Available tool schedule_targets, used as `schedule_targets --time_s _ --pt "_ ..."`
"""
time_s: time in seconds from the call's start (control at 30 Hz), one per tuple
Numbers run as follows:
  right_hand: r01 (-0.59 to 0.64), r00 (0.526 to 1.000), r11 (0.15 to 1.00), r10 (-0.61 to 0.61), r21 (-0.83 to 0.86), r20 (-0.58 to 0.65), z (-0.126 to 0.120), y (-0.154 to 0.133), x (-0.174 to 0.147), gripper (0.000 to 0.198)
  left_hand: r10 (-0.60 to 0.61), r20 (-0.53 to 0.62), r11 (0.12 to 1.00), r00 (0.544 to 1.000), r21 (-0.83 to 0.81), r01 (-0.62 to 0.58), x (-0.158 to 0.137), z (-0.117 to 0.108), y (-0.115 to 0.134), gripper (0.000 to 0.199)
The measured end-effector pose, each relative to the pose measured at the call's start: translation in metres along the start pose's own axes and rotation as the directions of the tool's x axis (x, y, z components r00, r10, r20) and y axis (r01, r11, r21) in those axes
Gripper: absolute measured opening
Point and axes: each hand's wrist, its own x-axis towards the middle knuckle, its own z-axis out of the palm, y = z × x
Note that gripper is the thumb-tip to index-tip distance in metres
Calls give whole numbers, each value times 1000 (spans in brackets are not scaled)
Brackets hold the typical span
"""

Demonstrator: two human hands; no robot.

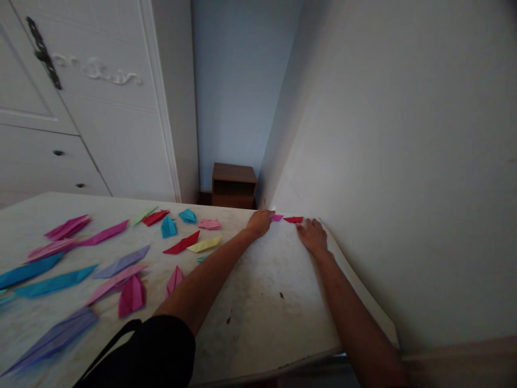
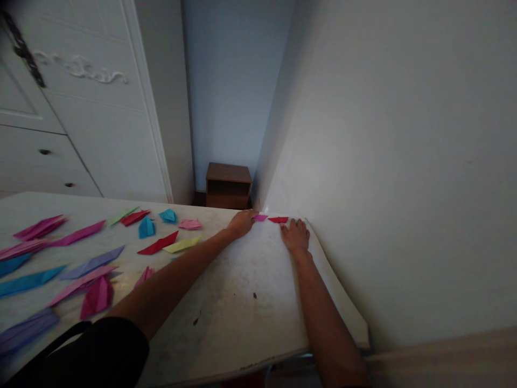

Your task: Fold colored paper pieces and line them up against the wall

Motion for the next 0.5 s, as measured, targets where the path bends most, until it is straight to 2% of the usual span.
schedule_targets --time_s 0.17,0.27,0.37,0.5 --pt "-7 999 1000 7 -3 -32 0 -3 -1 60 4 -3 1000 1000 -4 -4 -1 -2 1 35" --pt "35 994 999 -32 32 -100 -3 -10 -3 59 6 -11 1000 1000 -15 -6 -2 -3 2 35" --pt "180 963 977 -151 114 -225 -8 -21 -9 52 3 -40 1000 999 -30 -4 -4 -6 4 37" --pt "391 890 887 -296 246 -346 -19 -42 -24 39 -11 -106 999 994 -48 6 -14 -13 10 38"
